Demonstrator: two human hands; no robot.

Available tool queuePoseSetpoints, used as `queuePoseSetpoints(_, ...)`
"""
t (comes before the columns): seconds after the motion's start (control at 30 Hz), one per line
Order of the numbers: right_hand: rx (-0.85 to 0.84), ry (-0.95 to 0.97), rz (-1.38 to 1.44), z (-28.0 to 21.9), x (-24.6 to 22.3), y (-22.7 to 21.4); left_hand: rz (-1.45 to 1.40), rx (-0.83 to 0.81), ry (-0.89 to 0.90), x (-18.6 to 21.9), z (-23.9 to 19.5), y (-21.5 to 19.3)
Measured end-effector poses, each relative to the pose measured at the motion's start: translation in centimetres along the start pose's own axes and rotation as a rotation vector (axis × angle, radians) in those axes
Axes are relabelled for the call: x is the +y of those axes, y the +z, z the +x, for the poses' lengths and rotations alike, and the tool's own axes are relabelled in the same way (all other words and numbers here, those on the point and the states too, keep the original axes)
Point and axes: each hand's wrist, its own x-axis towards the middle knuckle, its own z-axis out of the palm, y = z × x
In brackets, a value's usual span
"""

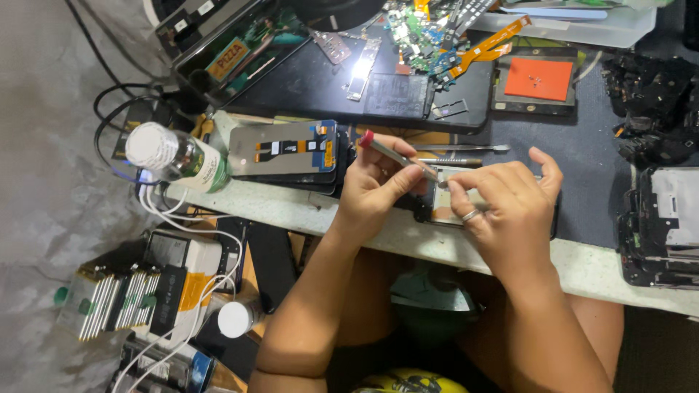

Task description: The person uses a screwdriver and tweezers to remove screws and manipulate internal components of a disassembled smartphone. They carefully detach a ribbon cable and reposition internal parts while working at a cluttered electronics repair bench.

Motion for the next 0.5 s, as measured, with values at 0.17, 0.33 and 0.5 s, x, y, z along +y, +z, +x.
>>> queuePoseSetpoints(0.17, 0.002, 0.016, 0.031, 2.4, -0.8, -3.0, -0.027, 0.091, 0.008, 0.1, 0.5, -0.2)
queuePoseSetpoints(0.33, 0.033, -0.065, -0.189, 7.1, 3.3, -7.1, -0.022, 0.041, 0.053, -0.3, 0.2, -0.1)
queuePoseSetpoints(0.5, 0.033, 0.236, -0.107, 9.9, 6.5, -5.6, -0.013, 0.041, 0.03, 0.7, 1.1, 0.3)
